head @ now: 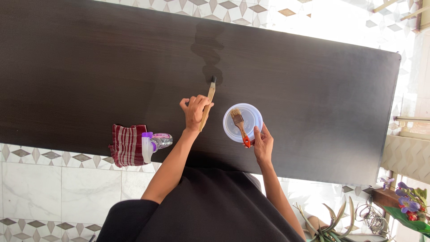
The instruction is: The person paints a dark wooden table using a brush and liquid from a small container. The person dips the brush into the container and applies the paint to the table surface in several areas.
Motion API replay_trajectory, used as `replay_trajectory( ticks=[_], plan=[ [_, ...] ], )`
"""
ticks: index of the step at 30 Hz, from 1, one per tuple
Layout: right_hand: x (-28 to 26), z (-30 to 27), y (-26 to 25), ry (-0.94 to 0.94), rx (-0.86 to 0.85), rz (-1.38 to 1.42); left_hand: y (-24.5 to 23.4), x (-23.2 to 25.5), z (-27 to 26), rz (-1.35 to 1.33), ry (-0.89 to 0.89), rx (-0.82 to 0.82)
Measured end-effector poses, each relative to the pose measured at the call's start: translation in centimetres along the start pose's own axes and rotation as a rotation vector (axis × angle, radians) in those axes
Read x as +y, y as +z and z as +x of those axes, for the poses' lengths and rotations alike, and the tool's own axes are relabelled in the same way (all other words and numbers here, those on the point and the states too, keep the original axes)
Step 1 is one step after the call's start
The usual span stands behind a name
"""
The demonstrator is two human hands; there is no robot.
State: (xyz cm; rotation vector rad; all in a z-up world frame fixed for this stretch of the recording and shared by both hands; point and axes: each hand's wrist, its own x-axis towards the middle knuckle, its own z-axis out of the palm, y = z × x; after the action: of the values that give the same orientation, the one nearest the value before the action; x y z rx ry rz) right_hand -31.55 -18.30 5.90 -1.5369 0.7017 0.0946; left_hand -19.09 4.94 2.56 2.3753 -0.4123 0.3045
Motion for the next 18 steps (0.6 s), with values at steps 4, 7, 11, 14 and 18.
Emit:
replay_trajectory(
  ticks=[4, 7, 11, 14, 18],
  plan=[
    [0.3, -0.7, -0.5, 0.017, 0.017, 0.006, -0.6, 0.9, -2.0, -0.016, -0.024, -0.042],
    [0.1, -1.0, -0.6, 0.023, 0.028, 0.002, 0.1, 1.7, -2.1, -0.072, 0.006, -0.021],
    [0.1, -1.5, -0.5, 0.005, 0.009, 0.042, 0.8, 0.7, -1.1, -0.018, -0.002, 0.017],
    [0.5, -1.9, -0.6, 0.008, 0.007, 0.046, -0.4, -0.2, -2.3, 0.023, -0.030, 0.025],
    [1.2, -2.2, -0.7, 0.004, 0.003, 0.009, -1.3, 0.5, -4.6, -0.047, -0.021, -0.006]
  ],
)
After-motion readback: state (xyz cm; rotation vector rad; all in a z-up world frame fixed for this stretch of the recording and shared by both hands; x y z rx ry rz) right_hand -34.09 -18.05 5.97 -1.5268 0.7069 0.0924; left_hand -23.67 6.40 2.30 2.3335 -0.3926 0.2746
